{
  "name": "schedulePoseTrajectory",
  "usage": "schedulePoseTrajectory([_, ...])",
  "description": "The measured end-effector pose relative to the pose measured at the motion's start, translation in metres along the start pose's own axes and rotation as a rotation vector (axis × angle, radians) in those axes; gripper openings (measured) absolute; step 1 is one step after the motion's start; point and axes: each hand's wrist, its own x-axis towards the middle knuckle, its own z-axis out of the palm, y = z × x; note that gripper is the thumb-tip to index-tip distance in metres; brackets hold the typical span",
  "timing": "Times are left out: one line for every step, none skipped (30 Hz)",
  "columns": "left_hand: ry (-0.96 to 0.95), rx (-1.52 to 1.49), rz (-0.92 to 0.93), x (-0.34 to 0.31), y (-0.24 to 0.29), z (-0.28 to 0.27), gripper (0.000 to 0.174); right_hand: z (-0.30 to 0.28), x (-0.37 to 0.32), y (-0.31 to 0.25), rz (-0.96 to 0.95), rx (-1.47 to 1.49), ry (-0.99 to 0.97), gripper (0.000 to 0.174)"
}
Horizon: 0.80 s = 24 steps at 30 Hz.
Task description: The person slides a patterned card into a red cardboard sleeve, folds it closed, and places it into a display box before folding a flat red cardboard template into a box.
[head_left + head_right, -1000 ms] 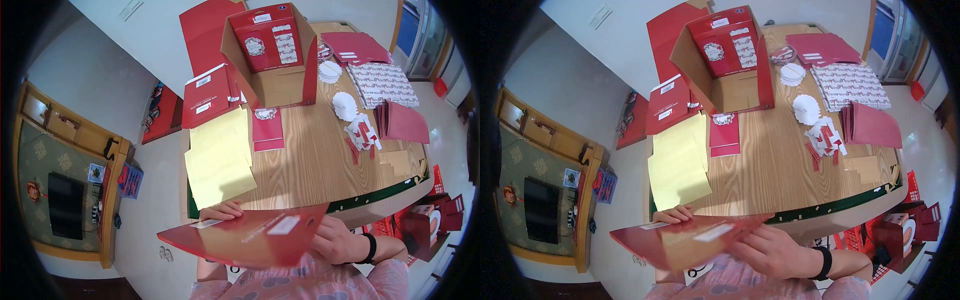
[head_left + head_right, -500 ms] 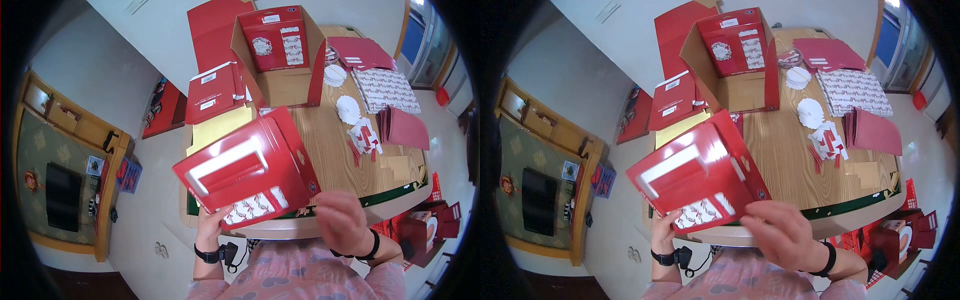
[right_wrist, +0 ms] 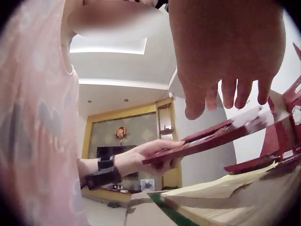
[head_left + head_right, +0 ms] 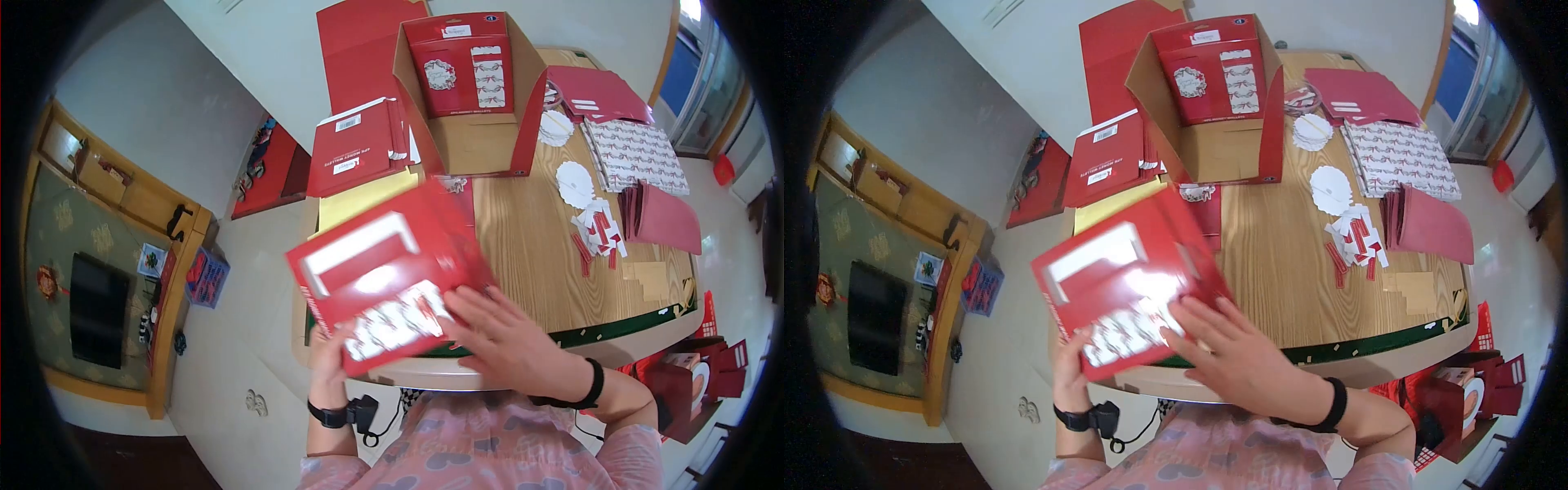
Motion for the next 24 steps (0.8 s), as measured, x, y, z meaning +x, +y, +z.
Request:
schedulePoseTrajectory([0.076, -0.035, 0.012, 0.006, 0.007, -0.005, 0.029, -0.006, -0.002, 0.003, 0.041, 0.001, 0.023, 0.057])
schedulePoseTrajectory([0.152, -0.071, 0.025, 0.014, 0.015, -0.007, 0.031, -0.011, -0.005, 0.006, 0.08, 0.001, 0.046, 0.056])
schedulePoseTrajectory([0.168, -0.071, 0.025, 0.022, 0.019, -0.015, 0.033, -0.014, -0.008, 0.01, 0.132, 0.025, 0.062, 0.053])
schedulePoseTrajectory([0.183, -0.073, 0.025, 0.033, 0.018, -0.026, 0.034, -0.015, -0.013, 0.015, 0.151, 0.006, 0.06, 0.052])
schedulePoseTrajectory([0.197, -0.076, 0.024, 0.043, 0.016, -0.034, 0.036, -0.015, -0.017, 0.019, 0.17, -0.014, 0.058, 0.052])
schedulePoseTrajectory([0.185, -0.077, 0.012, 0.051, 0.012, -0.041, 0.037, -0.015, -0.02, 0.021, 0.189, -0.035, 0.055, 0.051])
schedulePoseTrajectory([0.175, -0.079, 0.0, 0.057, 0.007, -0.048, 0.037, -0.016, -0.022, 0.022, 0.197, -0.037, 0.043, 0.052])
schedulePoseTrajectory([0.166, -0.08, -0.012, 0.061, 0.006, -0.052, 0.038, -0.016, -0.024, 0.022, 0.206, -0.038, 0.031, 0.052])
schedulePoseTrajectory([0.148, -0.052, -0.073, 0.061, 0.008, -0.053, 0.048, -0.017, -0.026, 0.022, 0.215, -0.038, 0.019, 0.052])
schedulePoseTrajectory([0.151, -0.052, -0.021, 0.06, 0.006, -0.055, 0.052, -0.017, -0.027, 0.022, 0.214, -0.044, 0.01, 0.053])
schedulePoseTrajectory([0.153, -0.051, 0.03, 0.06, 0.002, -0.058, 0.057, -0.017, -0.03, 0.023, 0.215, -0.051, 0.002, 0.053])
schedulePoseTrajectory([0.154, -0.05, 0.08, 0.06, -0.001, -0.06, 0.061, -0.018, -0.031, 0.024, 0.217, -0.057, -0.006, 0.054])
schedulePoseTrajectory([0.355, 0.03, 0.012, 0.048, 0.01, -0.042, 0.072, -0.02, -0.032, 0.025, 0.232, -0.07, -0.02, 0.054])
schedulePoseTrajectory([0.409, 0.171, 0.14, 0.044, 0.009, -0.037, 0.072, -0.024, -0.033, 0.026, 0.248, -0.084, -0.033, 0.054])
schedulePoseTrajectory([0.462, 0.314, 0.266, 0.04, 0.006, -0.033, 0.073, -0.028, -0.033, 0.026, 0.267, -0.097, -0.046, 0.055])
schedulePoseTrajectory([0.51, 0.458, 0.392, 0.035, 0.006, -0.026, 0.074, -0.032, -0.031, 0.025, 0.252, -0.12, -0.049, 0.055])
schedulePoseTrajectory([0.476, 0.48, 0.436, 0.03, 0.011, -0.013, 0.072, -0.038, -0.025, 0.025, 0.239, -0.144, -0.053, 0.055])
schedulePoseTrajectory([0.34, 0.406, 0.384, 0.03, 0.016, 0.002, 0.07, -0.043, -0.019, 0.025, 0.225, -0.17, -0.059, 0.055])
schedulePoseTrajectory([0.205, 0.326, 0.335, 0.032, 0.02, 0.017, 0.068, -0.045, -0.012, 0.026, 0.206, -0.136, -0.08, 0.055])
schedulePoseTrajectory([0.072, 0.244, 0.292, 0.038, 0.022, 0.032, 0.067, -0.045, -0.002, 0.028, 0.184, -0.106, -0.101, 0.054])
schedulePoseTrajectory([-0.042, 0.182, 0.186, 0.048, 0.021, 0.047, 0.064, -0.043, 0.006, 0.032, 0.158, -0.078, -0.119, 0.053])
schedulePoseTrajectory([-0.159, 0.122, 0.082, 0.06, 0.019, 0.061, 0.061, -0.036, 0.013, 0.041, 0.146, -0.049, -0.149, 0.052])
schedulePoseTrajectory([-0.169, 0.072, -0.011, 0.073, 0.014, 0.076, 0.057, -0.024, 0.021, 0.054, 0.134, -0.021, -0.176, 0.052])
schedulePoseTrajectory([-0.181, 0.023, -0.104, 0.086, 0.008, 0.09, 0.053, -0.01, 0.027, 0.068, 0.122, 0.007, -0.204, 0.051])
